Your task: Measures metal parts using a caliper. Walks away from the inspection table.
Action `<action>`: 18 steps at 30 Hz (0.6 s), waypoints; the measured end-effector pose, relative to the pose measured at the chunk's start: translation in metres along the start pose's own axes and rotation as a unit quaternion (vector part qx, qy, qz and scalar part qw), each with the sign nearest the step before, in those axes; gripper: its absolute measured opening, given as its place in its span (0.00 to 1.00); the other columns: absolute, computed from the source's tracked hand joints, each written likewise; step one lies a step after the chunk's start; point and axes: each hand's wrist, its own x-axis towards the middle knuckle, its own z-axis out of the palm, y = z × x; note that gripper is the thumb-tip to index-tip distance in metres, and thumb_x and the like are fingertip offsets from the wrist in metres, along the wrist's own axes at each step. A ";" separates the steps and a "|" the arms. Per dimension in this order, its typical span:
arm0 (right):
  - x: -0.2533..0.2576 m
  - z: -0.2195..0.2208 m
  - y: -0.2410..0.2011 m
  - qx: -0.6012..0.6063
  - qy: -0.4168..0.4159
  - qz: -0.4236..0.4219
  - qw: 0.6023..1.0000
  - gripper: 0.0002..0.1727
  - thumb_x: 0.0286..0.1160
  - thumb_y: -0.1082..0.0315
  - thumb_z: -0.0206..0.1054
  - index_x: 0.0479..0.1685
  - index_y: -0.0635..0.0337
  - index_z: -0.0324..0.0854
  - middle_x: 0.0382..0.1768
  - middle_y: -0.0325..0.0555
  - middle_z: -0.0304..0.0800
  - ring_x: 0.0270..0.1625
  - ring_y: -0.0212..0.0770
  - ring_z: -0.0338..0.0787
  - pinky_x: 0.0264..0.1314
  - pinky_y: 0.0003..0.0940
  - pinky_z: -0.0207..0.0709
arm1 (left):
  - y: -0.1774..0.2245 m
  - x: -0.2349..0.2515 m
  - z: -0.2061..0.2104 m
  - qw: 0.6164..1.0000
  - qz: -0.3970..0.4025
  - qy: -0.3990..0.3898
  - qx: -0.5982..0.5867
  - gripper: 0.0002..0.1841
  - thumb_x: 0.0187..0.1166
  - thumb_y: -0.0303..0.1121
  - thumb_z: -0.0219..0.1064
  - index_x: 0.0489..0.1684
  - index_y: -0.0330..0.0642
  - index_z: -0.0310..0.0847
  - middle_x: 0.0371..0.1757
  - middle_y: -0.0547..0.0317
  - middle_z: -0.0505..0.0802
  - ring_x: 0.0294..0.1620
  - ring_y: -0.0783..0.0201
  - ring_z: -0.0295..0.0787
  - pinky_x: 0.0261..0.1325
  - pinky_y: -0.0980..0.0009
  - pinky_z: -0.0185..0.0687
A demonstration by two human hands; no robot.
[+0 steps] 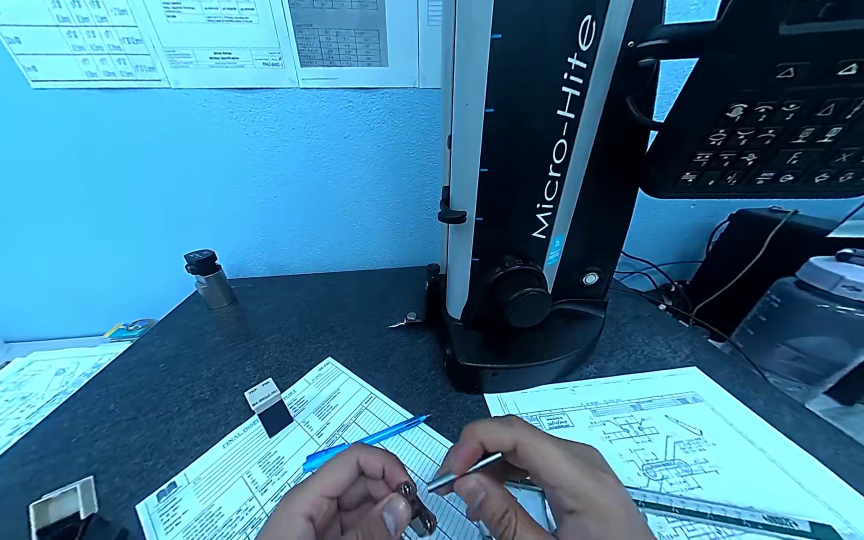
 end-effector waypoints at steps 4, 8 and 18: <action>-0.001 0.002 0.000 -0.033 -0.029 -0.026 0.999 0.10 0.87 0.67 0.64 0.51 0.65 0.84 0.46 0.50 0.94 0.46 0.34 0.94 0.51 0.28 0.89 | 0.002 -0.001 -0.001 0.999 -0.023 0.030 -0.022 0.06 0.88 0.25 0.57 0.54 0.42 0.77 0.42 0.62 0.94 0.36 0.71 0.92 0.30 0.76 0.86; -0.001 0.003 0.004 -0.067 -0.035 -0.058 0.995 0.09 0.87 0.67 0.63 0.51 0.64 0.84 0.46 0.49 0.95 0.47 0.35 0.93 0.52 0.28 0.88 | 0.002 -0.001 -0.002 0.997 -0.030 0.024 -0.067 0.08 0.88 0.24 0.54 0.55 0.44 0.75 0.45 0.61 0.94 0.43 0.69 0.95 0.32 0.77 0.87; -0.003 0.009 0.003 -0.157 -0.028 -0.111 0.981 0.07 0.87 0.69 0.62 0.49 0.60 0.85 0.42 0.47 0.95 0.46 0.37 0.93 0.48 0.28 0.85 | 0.003 -0.005 0.003 0.997 -0.014 0.049 -0.056 0.08 0.87 0.22 0.57 0.56 0.40 0.76 0.44 0.61 0.95 0.41 0.67 0.96 0.40 0.72 0.93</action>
